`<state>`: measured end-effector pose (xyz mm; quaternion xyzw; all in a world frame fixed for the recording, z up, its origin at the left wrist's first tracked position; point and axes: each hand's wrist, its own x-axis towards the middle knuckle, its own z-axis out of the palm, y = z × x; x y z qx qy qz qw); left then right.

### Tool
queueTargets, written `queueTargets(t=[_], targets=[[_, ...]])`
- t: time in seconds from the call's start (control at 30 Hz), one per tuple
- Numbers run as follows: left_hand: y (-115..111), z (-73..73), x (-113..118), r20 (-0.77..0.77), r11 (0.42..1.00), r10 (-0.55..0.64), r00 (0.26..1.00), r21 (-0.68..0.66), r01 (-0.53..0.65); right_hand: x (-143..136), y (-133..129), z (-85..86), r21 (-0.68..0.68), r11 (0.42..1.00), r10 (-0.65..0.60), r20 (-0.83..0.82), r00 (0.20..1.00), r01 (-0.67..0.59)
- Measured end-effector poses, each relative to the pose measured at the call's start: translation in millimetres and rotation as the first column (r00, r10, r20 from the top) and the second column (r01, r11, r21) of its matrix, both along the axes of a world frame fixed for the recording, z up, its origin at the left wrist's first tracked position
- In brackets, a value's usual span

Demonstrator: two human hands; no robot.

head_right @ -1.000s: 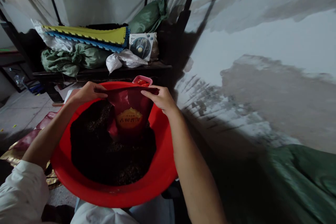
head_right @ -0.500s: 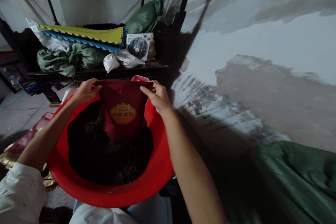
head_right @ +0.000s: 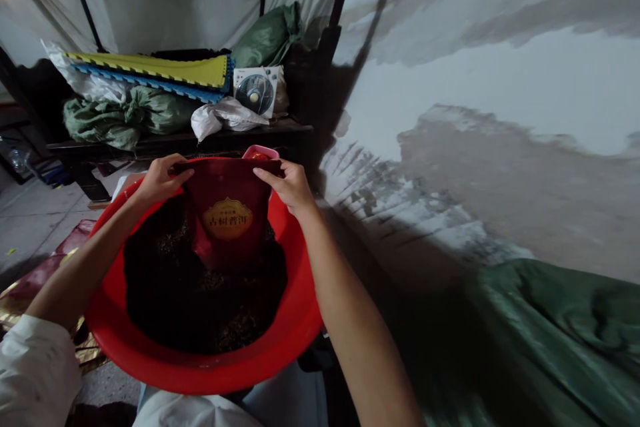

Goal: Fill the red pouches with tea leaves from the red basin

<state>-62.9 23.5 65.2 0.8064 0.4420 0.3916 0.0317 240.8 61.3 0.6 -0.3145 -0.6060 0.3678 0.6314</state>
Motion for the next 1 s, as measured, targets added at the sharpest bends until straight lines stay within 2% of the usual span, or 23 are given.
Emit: queueTargets(t=[0.2, 0.4, 0.63, 0.87, 1.0], targets=[[-4.9, 1.5, 4.3, -0.013, 0.999, 0.027, 1.000, 0.034, -0.026, -0.7, -7.8, 7.9, 0.045, 0.999, -0.001, 0.087, 0.996, -0.003], [-7.4, 3.6, 5.6, -0.002, 1.000, 0.012, 1.000, -0.024, -0.012, -1.0, -6.1, 6.3, 0.062, 0.998, -0.020, 0.143, 0.989, 0.011], [-8.6, 4.4, 5.8, -0.002, 1.000, 0.006, 1.000, -0.020, -0.006, 0.2, -13.9, 16.4, 0.223, 0.970, -0.159, 0.278, 0.947, 0.097], [-9.1, 5.6, 4.9, -0.007, 0.999, 0.032, 0.999, -0.024, -0.032, 1.7, -9.3, 14.5, 0.214, 0.972, -0.157, 0.272, 0.949, 0.099], [-9.8, 6.7, 5.1, -0.026, 0.999, 0.028, 0.999, -0.017, -0.028, 3.6, -7.6, 14.0, 0.275, 0.955, -0.197, 0.299, 0.934, 0.113]])
